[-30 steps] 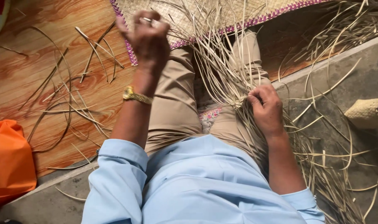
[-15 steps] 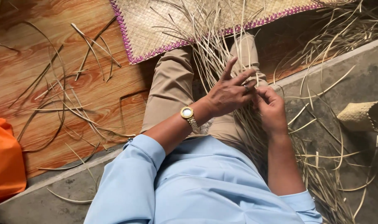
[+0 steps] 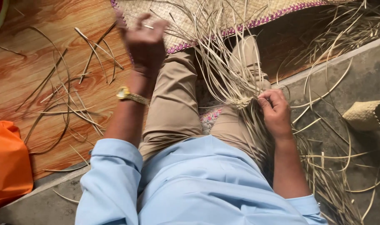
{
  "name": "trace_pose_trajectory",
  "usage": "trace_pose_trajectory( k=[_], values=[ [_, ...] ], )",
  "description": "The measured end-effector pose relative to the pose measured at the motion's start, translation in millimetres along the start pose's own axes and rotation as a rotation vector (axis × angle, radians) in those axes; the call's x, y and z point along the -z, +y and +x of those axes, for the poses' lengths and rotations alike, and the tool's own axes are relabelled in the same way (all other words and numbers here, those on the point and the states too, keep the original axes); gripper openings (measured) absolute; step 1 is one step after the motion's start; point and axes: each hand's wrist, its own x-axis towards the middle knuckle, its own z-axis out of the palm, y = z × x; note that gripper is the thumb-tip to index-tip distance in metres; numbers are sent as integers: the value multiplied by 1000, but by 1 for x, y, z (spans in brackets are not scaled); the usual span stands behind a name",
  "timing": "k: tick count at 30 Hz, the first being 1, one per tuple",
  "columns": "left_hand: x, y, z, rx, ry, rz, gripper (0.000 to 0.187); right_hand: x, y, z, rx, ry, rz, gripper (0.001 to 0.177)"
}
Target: A person is weaving straw or dried grass strands together to create a mat or basket, occasionally using scissors to trim the material.
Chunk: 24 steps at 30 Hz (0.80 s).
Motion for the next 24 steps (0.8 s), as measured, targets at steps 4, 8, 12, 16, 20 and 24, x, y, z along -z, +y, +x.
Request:
trace_pose_trajectory(
  k=[4,8,12,16,20,24],
  values=[
    [30,-17,18,197,-114,152,11,-3,-4,1,-18,-1,-21,4],
    [38,62,22,40,-384,-84,33,-6,-13,11,-22,-35,-38,7],
    [19,151,-16,-79,-337,-428,18,-8,4,18,113,-16,-102,8],
    [0,193,-32,40,-755,-896,17,-13,11,21,180,-3,-164,6],
    [-15,204,-43,174,-689,-982,14,-20,20,21,197,16,-197,7],
    [38,196,-10,26,-328,-685,31,-22,19,22,188,-19,-183,10]
  ],
)
